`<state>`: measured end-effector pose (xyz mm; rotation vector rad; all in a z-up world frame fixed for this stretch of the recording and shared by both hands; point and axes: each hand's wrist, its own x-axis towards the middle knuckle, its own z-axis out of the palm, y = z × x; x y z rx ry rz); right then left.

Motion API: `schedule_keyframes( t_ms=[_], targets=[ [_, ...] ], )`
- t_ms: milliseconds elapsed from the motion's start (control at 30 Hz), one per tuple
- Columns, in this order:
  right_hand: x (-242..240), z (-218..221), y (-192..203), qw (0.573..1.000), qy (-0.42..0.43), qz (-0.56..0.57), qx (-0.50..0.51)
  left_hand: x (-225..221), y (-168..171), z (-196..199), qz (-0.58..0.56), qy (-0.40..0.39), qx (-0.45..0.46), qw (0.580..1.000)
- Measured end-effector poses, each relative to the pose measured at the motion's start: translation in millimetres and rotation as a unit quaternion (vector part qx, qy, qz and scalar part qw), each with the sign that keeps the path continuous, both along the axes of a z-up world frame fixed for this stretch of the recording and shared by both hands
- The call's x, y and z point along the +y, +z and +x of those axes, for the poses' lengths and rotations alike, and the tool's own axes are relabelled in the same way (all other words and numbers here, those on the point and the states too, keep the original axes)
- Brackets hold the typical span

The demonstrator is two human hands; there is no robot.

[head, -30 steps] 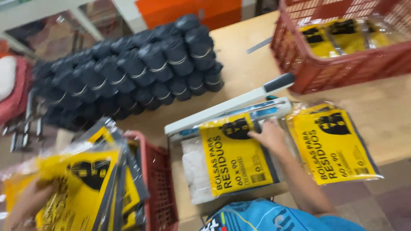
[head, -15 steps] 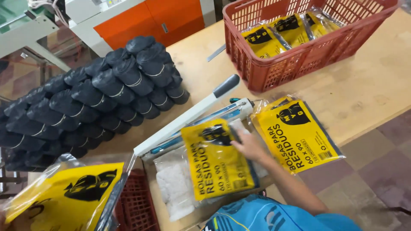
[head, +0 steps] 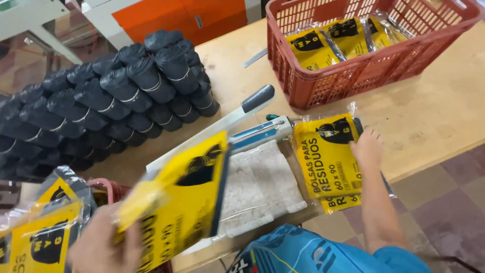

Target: Sealing plastic bag packages using a manual heat sealer and organizing them into a crate.

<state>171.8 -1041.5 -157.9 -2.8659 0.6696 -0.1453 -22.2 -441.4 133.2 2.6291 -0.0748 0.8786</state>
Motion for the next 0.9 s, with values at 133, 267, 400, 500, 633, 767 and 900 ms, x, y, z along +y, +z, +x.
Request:
schedule_keyframes(
  t_ms=[133,267,400,500,633,767,900],
  targets=[
    [103,-17,95,0.932,0.164,0.315,-0.071,-75,6,43,-0.178,-0.036,0.022,0.983],
    [200,-30,120,0.468,0.398,0.788,-0.039,-99,-44,62,-0.378,-0.053,0.031,0.924],
    [246,-37,136,0.603,0.265,0.753,-0.005,-93,-109,82,-0.468,0.045,0.159,0.868],
    [264,-27,128,0.746,0.206,0.632,0.037,-66,-168,103,-0.415,0.104,0.267,0.864],
    [277,14,67,0.891,0.239,0.342,0.181,-39,-228,126,-0.247,0.149,0.383,0.877],
    [271,40,35,0.9,0.249,0.34,0.108,-28,-261,156,-0.236,0.189,0.369,0.879],
    [275,71,-7,0.936,0.221,0.263,0.081,-17,-303,182,-0.159,0.237,0.354,0.891]
  ],
)
